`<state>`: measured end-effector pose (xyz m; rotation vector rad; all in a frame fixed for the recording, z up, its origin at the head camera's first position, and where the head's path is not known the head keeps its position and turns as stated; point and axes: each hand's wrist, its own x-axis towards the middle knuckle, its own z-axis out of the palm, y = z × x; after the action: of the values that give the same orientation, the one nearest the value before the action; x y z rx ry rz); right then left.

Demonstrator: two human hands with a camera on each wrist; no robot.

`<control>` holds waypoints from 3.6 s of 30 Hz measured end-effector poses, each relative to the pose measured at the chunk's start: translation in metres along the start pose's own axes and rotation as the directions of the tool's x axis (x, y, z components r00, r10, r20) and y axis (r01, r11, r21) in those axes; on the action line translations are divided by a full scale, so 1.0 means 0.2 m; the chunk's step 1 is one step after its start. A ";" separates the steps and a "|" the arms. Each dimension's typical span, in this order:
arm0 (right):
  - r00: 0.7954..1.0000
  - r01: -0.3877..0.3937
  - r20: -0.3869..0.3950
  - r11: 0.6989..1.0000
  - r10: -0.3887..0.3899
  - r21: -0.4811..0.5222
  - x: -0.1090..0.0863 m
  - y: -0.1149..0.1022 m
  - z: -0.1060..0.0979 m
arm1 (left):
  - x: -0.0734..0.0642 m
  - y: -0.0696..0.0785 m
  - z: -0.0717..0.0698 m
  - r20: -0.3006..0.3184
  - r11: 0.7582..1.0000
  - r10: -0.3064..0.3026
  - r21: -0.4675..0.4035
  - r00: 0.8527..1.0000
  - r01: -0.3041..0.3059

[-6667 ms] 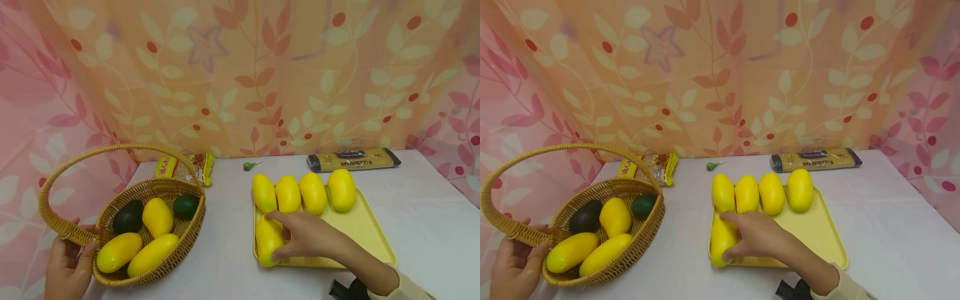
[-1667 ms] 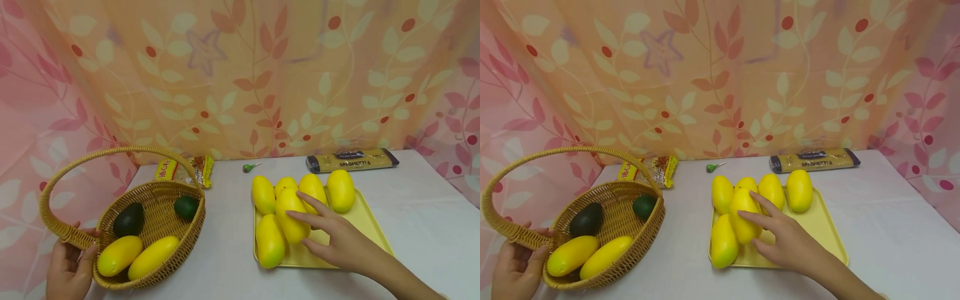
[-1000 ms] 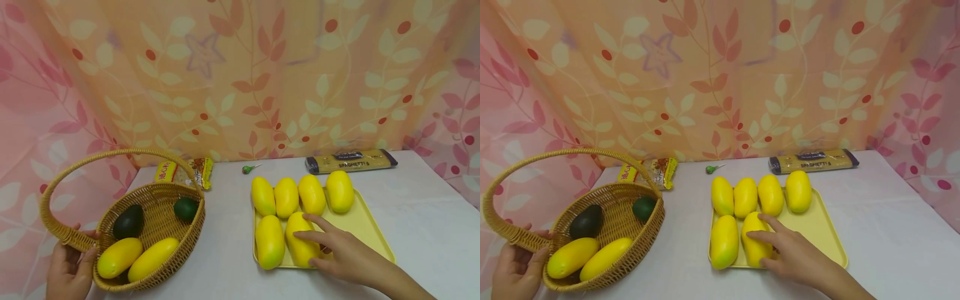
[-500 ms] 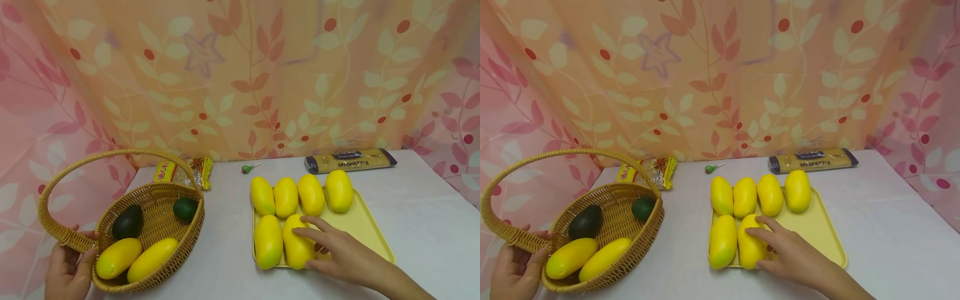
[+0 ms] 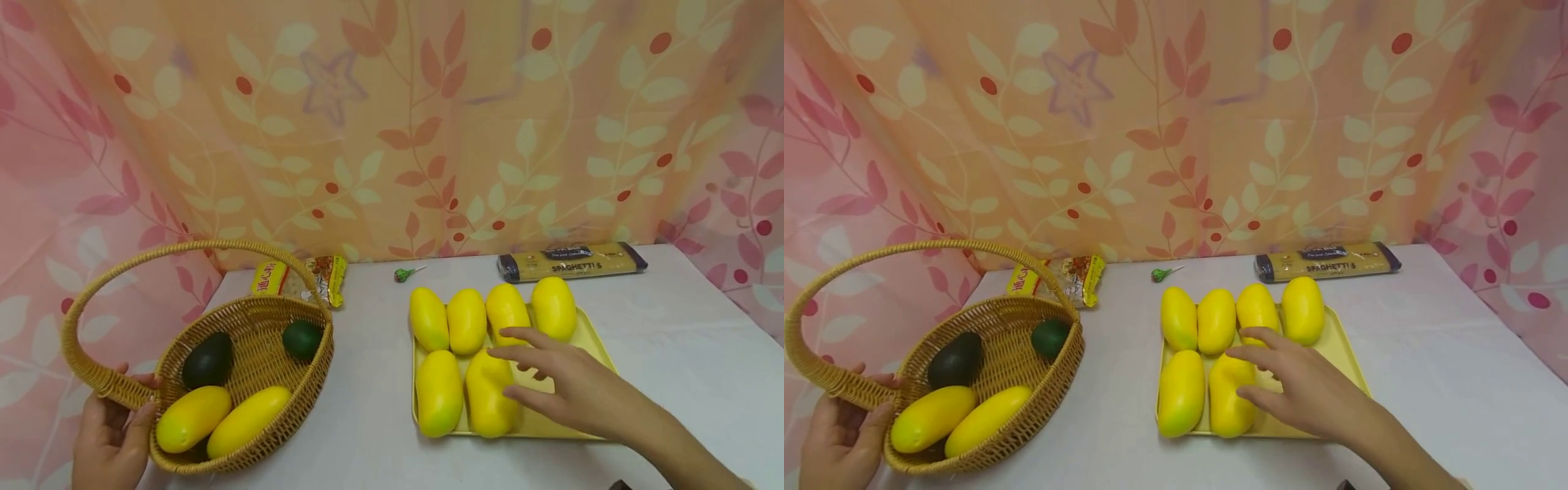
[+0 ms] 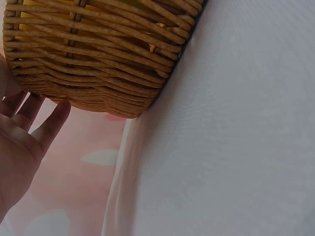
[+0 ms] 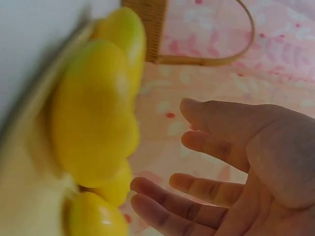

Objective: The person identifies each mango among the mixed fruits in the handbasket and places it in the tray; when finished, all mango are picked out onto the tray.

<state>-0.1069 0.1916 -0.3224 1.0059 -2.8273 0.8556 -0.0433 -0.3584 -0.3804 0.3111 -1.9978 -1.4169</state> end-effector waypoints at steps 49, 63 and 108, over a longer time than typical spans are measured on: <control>0.688 0.552 0.552 0.834 -0.471 0.024 1.20 -0.86 0.77 | 0.00 0.01 0.01 -0.006 0.982 -0.015 0.186 1.000 0.016; 0.748 0.527 0.386 0.837 -0.539 0.147 1.16 -0.77 0.71 | 0.01 0.01 0.00 0.002 0.996 -0.040 0.083 0.999 0.039; 0.989 0.054 0.023 0.503 -0.145 0.863 0.77 -0.46 0.40 | 0.00 0.01 0.01 -0.011 0.995 -0.053 0.089 0.999 0.054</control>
<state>-0.1620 0.0038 -0.3150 1.2390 -2.2395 2.3815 -0.0440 -0.3558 -0.3797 0.4125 -2.0634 -1.3588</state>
